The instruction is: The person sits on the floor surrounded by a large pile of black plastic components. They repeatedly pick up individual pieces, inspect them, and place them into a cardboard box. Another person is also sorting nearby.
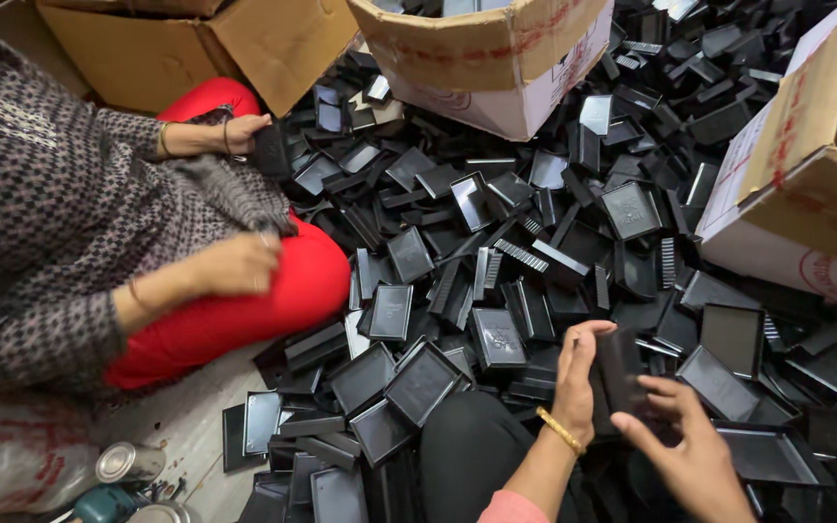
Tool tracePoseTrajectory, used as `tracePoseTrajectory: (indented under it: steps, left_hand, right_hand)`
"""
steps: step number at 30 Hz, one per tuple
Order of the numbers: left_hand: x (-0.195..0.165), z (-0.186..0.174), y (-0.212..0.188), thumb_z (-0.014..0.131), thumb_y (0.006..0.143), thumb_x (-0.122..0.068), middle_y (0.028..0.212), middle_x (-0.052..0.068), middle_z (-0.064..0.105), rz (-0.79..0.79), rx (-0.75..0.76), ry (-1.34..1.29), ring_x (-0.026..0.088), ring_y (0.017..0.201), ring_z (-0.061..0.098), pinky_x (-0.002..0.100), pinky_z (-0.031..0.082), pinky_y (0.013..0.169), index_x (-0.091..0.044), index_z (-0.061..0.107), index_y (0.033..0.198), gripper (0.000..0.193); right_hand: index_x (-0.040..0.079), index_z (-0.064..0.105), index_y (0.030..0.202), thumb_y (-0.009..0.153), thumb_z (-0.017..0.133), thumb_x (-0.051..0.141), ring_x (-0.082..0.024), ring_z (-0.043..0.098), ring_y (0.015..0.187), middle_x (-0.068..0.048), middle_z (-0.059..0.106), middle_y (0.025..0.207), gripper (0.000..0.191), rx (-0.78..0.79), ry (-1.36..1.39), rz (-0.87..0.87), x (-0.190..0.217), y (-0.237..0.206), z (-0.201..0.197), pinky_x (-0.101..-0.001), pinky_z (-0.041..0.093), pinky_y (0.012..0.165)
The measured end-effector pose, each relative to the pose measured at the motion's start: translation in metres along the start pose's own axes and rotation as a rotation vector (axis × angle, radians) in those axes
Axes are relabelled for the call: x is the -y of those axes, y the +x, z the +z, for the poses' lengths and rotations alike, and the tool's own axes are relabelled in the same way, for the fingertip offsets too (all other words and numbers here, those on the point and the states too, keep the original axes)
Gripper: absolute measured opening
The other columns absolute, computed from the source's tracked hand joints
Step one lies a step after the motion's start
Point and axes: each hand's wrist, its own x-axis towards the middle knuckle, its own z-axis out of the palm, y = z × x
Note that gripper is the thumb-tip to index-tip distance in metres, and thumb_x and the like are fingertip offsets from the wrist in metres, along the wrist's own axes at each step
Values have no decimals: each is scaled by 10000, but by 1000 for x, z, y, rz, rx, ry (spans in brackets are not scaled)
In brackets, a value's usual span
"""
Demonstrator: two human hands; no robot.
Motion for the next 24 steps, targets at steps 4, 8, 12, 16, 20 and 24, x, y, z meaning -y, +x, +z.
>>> tracePoseTrajectory:
  steps: [4, 8, 12, 16, 20, 24]
  left_hand:
    - [9, -6, -2, 472, 1152, -410, 1158, 91, 633, 283, -81, 388, 138, 1029, 607, 294, 496, 907, -79, 636, 1249, 382]
    - [16, -6, -3, 462, 1099, -440, 1150, 75, 643, -52, 83, -46, 97, 893, 587, 250, 495, 797, -131, 596, 1259, 373]
    - [14, -7, -2, 491, 1092, -392, 1154, 101, 645, 40, 65, 188, 165, 938, 602, 307, 501, 818, -106, 604, 1228, 336]
    - [-2, -9, 1, 567, 1059, -314, 915, 129, 672, 341, 86, 742, 250, 834, 662, 367, 511, 760, -21, 637, 990, 309]
    - [-10, -5, 3, 578, 1037, -249, 699, 167, 575, 522, -89, 956, 328, 655, 598, 415, 447, 604, 14, 578, 764, 379]
    - [-9, -13, 1, 506, 1017, -248, 617, 150, 575, 397, -236, 846, 301, 573, 601, 419, 433, 561, -2, 537, 703, 401]
  right_hand:
    - [143, 684, 1290, 713, 880, 330, -233, 716, 1083, -136, 717, 1155, 638, 5, -85, 20, 9, -13, 3, -383, 521, 985]
    - [120, 670, 1306, 710, 850, 292, -202, 677, 1132, -126, 728, 1169, 646, -34, -8, -38, 4, -21, 8, -373, 488, 1001]
    - [94, 658, 1315, 763, 815, 221, -187, 707, 1092, -122, 754, 1137, 587, 144, 325, 175, -9, -8, 4, -384, 526, 984]
    - [32, 639, 1312, 867, 728, 226, -201, 647, 1039, -144, 694, 1141, 493, 395, 585, 412, -17, 9, -31, -383, 490, 915]
    - [63, 632, 1241, 795, 790, 178, -116, 634, 994, -67, 680, 1080, 487, 377, 456, 174, -16, 3, -33, -295, 496, 889]
    - [55, 687, 1062, 712, 872, 198, -94, 633, 764, -1, 706, 835, 421, -156, -5, -45, -1, -33, 9, -268, 517, 730]
